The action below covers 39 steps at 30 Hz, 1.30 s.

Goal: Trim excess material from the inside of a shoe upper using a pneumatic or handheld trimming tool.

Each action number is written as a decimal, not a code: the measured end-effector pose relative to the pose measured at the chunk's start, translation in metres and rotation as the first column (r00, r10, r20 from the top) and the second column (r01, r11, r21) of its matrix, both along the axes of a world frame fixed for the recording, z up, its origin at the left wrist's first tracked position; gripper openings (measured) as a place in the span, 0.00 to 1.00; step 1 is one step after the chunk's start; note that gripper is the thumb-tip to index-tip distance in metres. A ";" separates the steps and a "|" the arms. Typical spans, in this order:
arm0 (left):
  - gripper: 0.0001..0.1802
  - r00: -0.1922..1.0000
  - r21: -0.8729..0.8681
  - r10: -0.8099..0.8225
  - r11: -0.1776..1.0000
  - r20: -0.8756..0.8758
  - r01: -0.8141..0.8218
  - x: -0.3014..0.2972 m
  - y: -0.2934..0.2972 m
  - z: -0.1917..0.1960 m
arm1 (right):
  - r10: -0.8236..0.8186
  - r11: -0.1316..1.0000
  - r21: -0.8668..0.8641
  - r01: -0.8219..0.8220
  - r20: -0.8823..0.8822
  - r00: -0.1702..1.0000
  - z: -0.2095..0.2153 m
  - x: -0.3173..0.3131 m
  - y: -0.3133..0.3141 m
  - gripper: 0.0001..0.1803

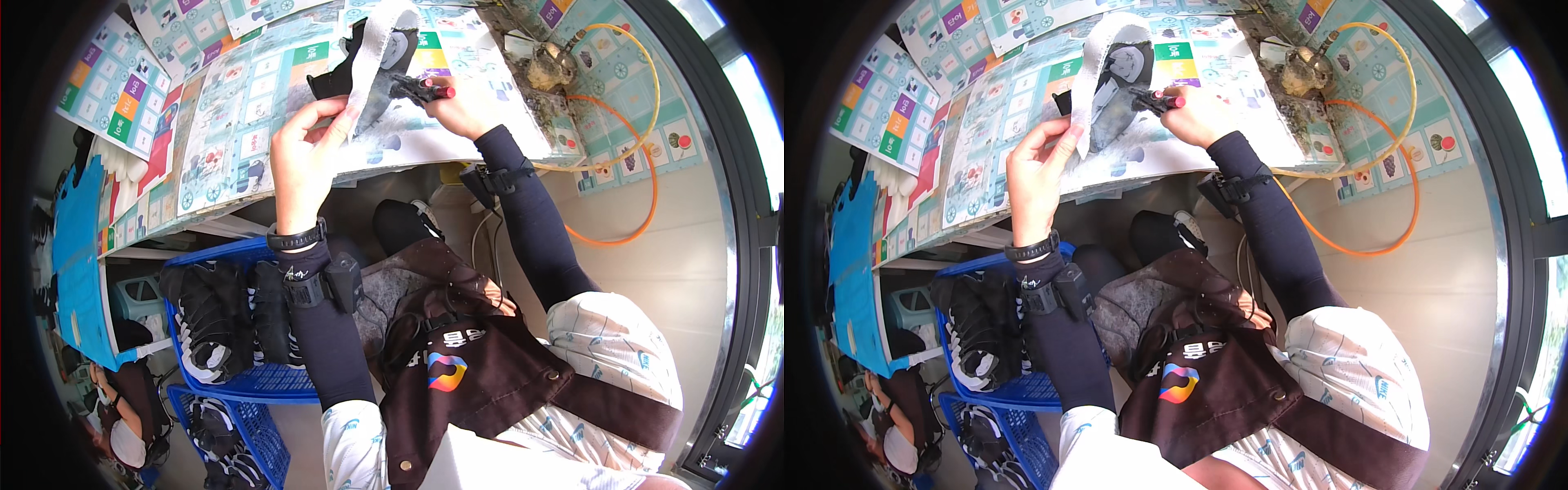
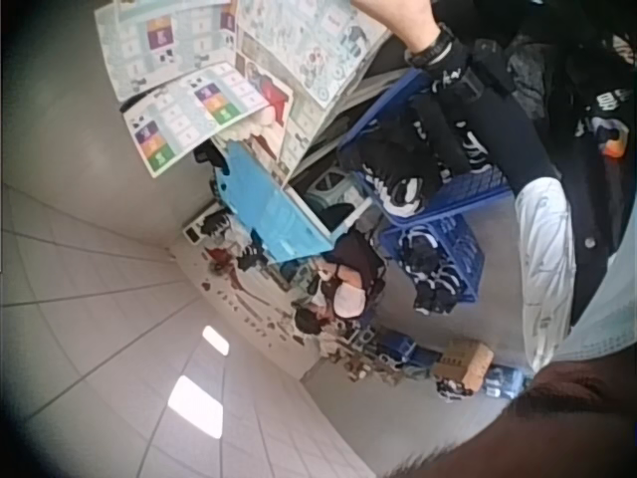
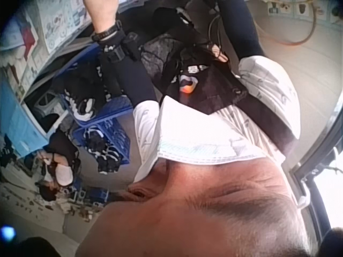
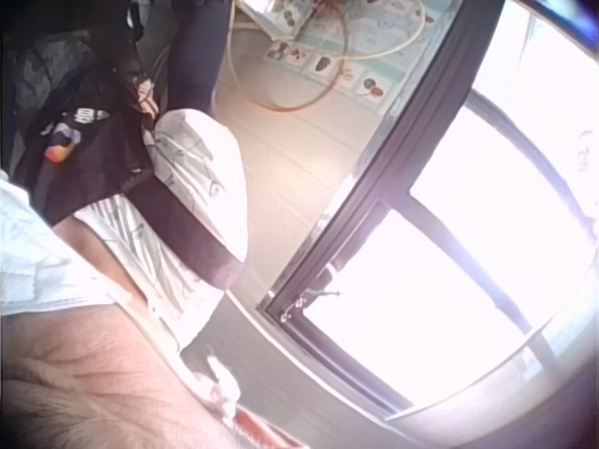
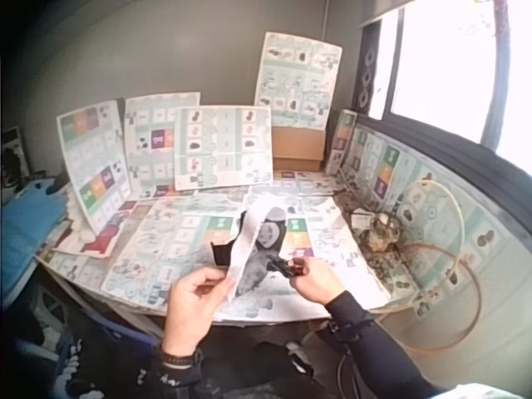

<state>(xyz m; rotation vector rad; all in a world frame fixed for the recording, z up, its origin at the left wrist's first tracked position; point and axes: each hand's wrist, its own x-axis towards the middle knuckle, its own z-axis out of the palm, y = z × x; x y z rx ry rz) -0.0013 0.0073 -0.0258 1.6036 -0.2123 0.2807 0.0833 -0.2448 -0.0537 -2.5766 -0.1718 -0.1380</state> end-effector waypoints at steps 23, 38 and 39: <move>0.09 0.999 0.005 -0.002 1.000 0.035 0.002 -0.001 0.003 -0.006 | -0.015 1.000 0.021 0.013 0.085 0.996 0.004 0.002 0.013 0.21; 0.09 0.997 0.011 0.022 1.000 0.075 -0.023 0.001 0.002 -0.009 | 0.054 0.998 -0.034 -0.057 -0.082 0.995 0.018 -0.012 0.002 0.17; 0.09 0.997 0.011 0.021 1.000 0.075 -0.022 0.001 0.002 -0.008 | 0.054 0.998 -0.033 -0.057 -0.082 0.995 0.020 -0.015 0.003 0.17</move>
